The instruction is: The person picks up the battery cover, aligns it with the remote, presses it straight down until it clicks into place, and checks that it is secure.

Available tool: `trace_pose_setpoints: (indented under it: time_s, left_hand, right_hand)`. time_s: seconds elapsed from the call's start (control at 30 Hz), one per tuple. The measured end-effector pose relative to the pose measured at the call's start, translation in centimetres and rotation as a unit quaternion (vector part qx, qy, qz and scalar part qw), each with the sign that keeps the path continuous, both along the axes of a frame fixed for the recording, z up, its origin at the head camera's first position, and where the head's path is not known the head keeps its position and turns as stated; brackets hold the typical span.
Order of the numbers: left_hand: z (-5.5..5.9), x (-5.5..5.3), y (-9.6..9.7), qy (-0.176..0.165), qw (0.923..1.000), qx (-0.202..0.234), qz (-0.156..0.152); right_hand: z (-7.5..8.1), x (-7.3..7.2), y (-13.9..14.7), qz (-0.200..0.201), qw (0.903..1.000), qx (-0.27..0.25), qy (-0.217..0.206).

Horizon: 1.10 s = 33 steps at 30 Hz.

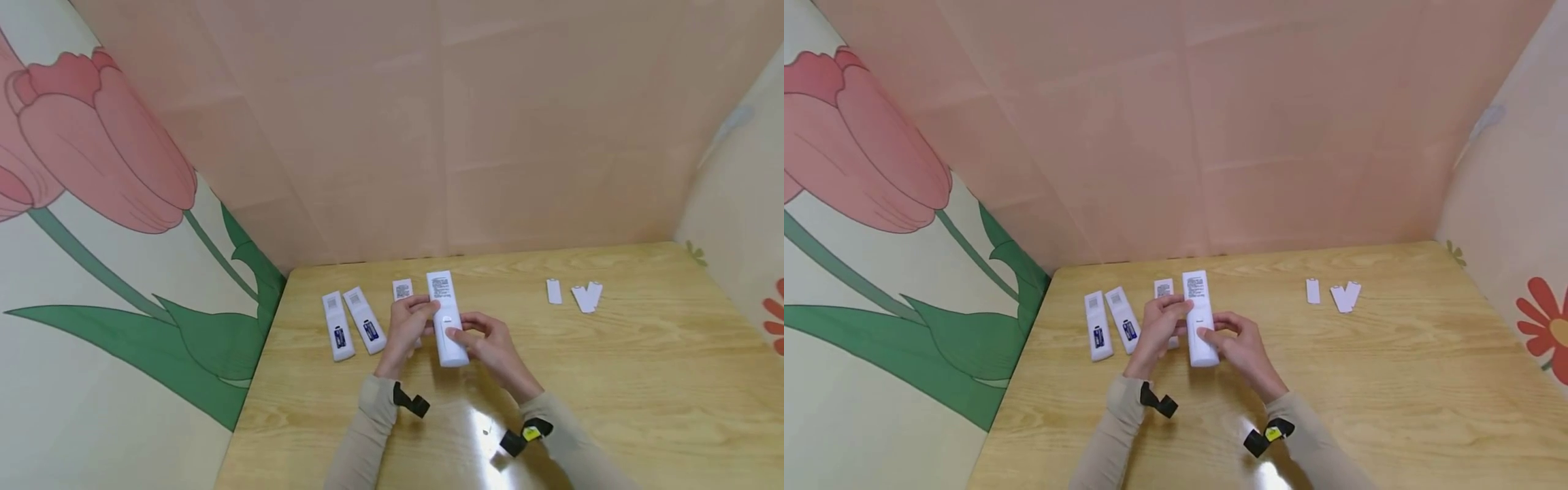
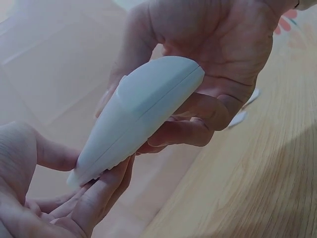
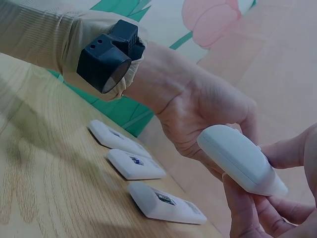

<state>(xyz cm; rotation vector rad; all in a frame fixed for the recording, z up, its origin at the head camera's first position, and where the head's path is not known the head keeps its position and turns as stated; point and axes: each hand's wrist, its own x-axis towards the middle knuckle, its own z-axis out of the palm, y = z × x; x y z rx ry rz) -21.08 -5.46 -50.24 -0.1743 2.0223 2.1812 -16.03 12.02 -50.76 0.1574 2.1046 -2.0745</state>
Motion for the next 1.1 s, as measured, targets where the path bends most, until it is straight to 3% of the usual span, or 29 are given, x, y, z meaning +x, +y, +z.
trace_pose_setpoints:
  time_s: [0.43, 0.77, 1.1]
  left_hand:
    - [-0.3, -0.1, -0.2, 0.005, 0.9998, -0.014, -0.010]
    - [-0.5, 0.5, -2.1, -0.003, 0.9985, -0.029, -0.047]
    - [0.1, 0.8, -3.9, -0.007, 0.9991, -0.025, -0.034]
  right_hand:
    - [0.1, -0.1, 0.1, 0.007, 0.9999, 0.002, -0.008]
    - [0.1, 0.8, -0.2, 0.029, 0.9995, 0.012, -0.001]
    - [0.0, 1.3, -1.6, 0.050, 0.9983, -0.010, 0.029]
